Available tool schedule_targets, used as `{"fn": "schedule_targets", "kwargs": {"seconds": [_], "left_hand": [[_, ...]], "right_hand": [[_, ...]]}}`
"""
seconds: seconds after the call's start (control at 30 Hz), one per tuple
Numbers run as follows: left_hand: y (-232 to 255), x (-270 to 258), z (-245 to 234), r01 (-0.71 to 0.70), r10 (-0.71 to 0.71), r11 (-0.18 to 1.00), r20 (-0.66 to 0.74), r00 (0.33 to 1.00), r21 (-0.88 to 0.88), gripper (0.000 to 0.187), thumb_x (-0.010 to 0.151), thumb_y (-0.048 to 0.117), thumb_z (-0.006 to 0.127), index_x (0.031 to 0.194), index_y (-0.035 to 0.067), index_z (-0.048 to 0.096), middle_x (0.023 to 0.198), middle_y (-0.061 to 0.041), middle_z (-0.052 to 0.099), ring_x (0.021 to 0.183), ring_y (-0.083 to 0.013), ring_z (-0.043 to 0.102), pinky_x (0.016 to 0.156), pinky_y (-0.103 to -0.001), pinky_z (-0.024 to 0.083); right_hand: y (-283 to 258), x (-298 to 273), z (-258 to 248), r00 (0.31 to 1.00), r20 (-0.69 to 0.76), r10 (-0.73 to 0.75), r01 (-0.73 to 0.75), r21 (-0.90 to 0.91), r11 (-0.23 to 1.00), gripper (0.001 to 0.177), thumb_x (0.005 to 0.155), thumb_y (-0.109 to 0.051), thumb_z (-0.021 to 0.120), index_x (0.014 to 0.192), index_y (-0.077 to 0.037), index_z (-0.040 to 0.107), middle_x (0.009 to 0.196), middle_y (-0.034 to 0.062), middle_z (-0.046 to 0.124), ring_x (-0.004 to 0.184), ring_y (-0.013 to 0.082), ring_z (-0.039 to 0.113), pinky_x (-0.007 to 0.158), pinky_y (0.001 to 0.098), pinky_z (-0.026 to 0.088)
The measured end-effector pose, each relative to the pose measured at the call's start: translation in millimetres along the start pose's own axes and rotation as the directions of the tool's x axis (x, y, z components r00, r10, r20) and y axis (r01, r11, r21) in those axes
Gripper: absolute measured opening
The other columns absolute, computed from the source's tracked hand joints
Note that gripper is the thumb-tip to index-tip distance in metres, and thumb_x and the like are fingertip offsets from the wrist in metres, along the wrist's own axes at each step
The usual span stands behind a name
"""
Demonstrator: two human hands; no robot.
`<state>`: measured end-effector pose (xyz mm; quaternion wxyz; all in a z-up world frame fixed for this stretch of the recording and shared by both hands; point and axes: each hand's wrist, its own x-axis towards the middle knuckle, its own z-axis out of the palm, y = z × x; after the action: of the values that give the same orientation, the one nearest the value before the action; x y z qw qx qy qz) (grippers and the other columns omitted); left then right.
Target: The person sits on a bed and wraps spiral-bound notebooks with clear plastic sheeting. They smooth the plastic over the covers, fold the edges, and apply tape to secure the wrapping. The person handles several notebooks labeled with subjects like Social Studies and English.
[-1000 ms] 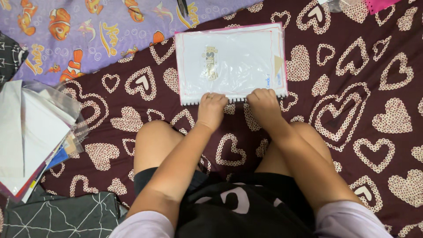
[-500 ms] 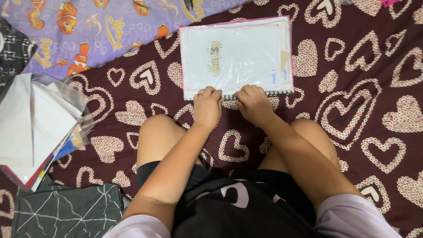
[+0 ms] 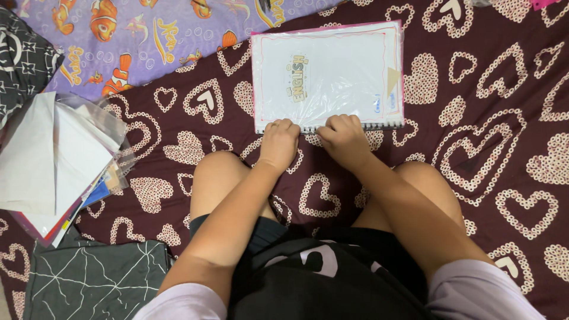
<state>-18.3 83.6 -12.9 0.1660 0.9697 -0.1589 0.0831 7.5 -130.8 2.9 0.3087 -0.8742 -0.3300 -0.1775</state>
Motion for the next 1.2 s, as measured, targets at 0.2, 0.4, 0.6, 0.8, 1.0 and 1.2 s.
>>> {"fn": "schedule_targets", "kwargs": {"seconds": [0.2, 0.4, 0.6, 0.8, 1.0, 1.2], "left_hand": [[7, -3, -8, -0.072, 0.073, 0.997, -0.034, 0.997, 0.033, 0.011, 0.080, 0.010, 0.071, 0.091, 0.009, 0.068, 0.094, -0.009, 0.060, 0.096, -0.0304, 0.060, 0.089, -0.043, 0.044], [6, -6, -8, -0.065, 0.067, 0.997, -0.065, 0.996, 0.030, 0.009, 0.080, 0.010, 0.071, 0.088, 0.010, 0.069, 0.095, -0.008, 0.061, 0.097, -0.0294, 0.060, 0.090, -0.043, 0.044], [10, 2, -12, 0.147, -0.155, 0.982, -0.062, 0.986, -0.121, 0.007, 0.082, 0.011, 0.068, 0.087, 0.007, 0.070, 0.092, -0.011, 0.062, 0.092, -0.0331, 0.060, 0.085, -0.045, 0.045], [7, 11, -4, 0.240, -0.243, 0.969, -0.052, 0.969, -0.050, 0.007, 0.087, 0.013, 0.068, 0.086, 0.007, 0.070, 0.093, -0.013, 0.063, 0.093, -0.0356, 0.061, 0.084, -0.049, 0.043], [3, 11, -1, 0.322, -0.327, 0.941, -0.028, 0.945, -0.106, 0.007, 0.090, 0.015, 0.069, 0.086, 0.010, 0.071, 0.093, -0.011, 0.064, 0.095, -0.0338, 0.062, 0.085, -0.049, 0.043], [4, 9, -17, 0.322, -0.323, 0.928, 0.028, 0.946, -0.188, 0.003, 0.081, 0.015, 0.075, 0.084, 0.014, 0.075, 0.090, -0.007, 0.066, 0.095, -0.0313, 0.062, 0.087, -0.046, 0.041]], "right_hand": [[1, -1, 11, 0.999, -0.038, -0.009, 0.008, -0.027, 1.000, 0.013, 0.082, -0.011, 0.076, 0.088, -0.012, 0.065, 0.089, 0.0023, 0.058, 0.085, 0.0243, 0.057, 0.081, 0.0399, 0.042], [3, -1, 8, 0.999, 0.037, -0.034, 0.035, -0.028, 0.999, 0.012, 0.080, -0.012, 0.075, 0.085, -0.013, 0.065, 0.087, 0.0019, 0.058, 0.085, 0.0241, 0.057, 0.081, 0.0403, 0.041], [5, -4, 13, 0.998, 0.044, -0.049, 0.053, -0.085, 0.995, 0.011, 0.081, -0.014, 0.074, 0.088, -0.012, 0.065, 0.087, 0.0042, 0.057, 0.084, 0.0253, 0.056, 0.081, 0.0408, 0.041], [3, 1, 17, 0.991, 0.026, 0.133, -0.135, 0.125, 0.983, 0.018, 0.082, -0.007, 0.074, 0.093, -0.011, 0.060, 0.093, 0.0068, 0.057, 0.091, 0.0290, 0.057, 0.083, 0.0424, 0.042], [-2, 5, 8, 0.991, 0.041, 0.129, -0.133, 0.100, 0.986, 0.021, 0.080, -0.015, 0.080, 0.094, -0.012, 0.064, 0.089, 0.0071, 0.056, 0.087, 0.0290, 0.057, 0.079, 0.0438, 0.039], [-8, 9, 8, 0.985, 0.030, 0.170, -0.172, 0.046, 0.984, 0.024, 0.079, -0.024, 0.085, 0.086, -0.014, 0.065, 0.087, 0.0045, 0.056, 0.086, 0.0266, 0.057, 0.079, 0.0438, 0.038]]}}
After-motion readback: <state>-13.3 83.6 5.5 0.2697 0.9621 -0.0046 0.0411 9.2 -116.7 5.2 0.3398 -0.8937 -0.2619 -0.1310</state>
